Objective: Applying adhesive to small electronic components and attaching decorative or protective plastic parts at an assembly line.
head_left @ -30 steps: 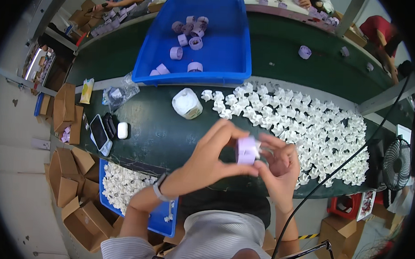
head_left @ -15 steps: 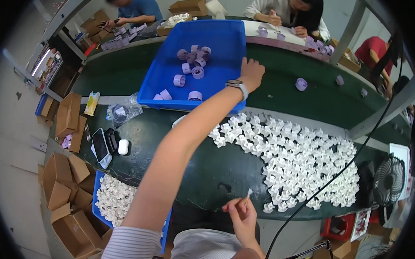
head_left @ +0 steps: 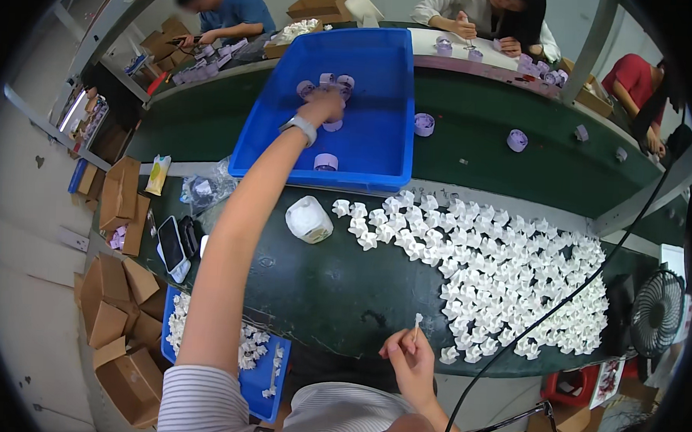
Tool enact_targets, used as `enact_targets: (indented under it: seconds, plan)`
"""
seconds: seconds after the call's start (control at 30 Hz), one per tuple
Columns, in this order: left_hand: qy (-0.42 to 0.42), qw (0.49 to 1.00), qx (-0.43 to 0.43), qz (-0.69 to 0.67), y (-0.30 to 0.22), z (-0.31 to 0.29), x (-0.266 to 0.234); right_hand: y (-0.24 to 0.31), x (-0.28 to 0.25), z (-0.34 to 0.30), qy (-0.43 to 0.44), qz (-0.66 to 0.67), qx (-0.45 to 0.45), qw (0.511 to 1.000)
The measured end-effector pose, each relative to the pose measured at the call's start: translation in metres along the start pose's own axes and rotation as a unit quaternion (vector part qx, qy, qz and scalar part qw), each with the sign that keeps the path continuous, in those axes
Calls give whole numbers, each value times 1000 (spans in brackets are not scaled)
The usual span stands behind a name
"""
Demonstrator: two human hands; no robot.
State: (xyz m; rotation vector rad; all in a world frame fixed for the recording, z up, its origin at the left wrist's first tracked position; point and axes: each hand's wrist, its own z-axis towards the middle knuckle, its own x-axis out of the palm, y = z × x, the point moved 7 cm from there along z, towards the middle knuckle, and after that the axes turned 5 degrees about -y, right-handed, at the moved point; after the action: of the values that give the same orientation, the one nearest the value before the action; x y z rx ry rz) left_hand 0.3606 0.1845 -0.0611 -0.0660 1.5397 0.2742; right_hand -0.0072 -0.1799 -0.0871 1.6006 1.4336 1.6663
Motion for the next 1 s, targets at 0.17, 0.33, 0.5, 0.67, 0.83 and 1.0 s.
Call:
enact_targets:
  seconds: [0.17,0.33,0.5,0.67,0.83,1.0]
  plan:
    - [-40,993,26,-104,-12,-28,10,-4,-15,6,-4,-134,52,990]
    - [-112,965,114,-208,-15,-54,-19,-9,-14,19,-7,-64,39,997]
    - [-295,919,132,-226,-20,-100,-90,19,-10,27,-15,-135,14,991]
    - [-177,744,84,-639,-37,-187,-140,28,-16,31,-30,-115,-3,993]
    - [-80,655,79,-747,-69,-295,-137,36,-19,28,-66,-89,-41,993]
    - [14,558,30,-829,-100,-363,-87,56,-9,23,-111,-190,-181,958]
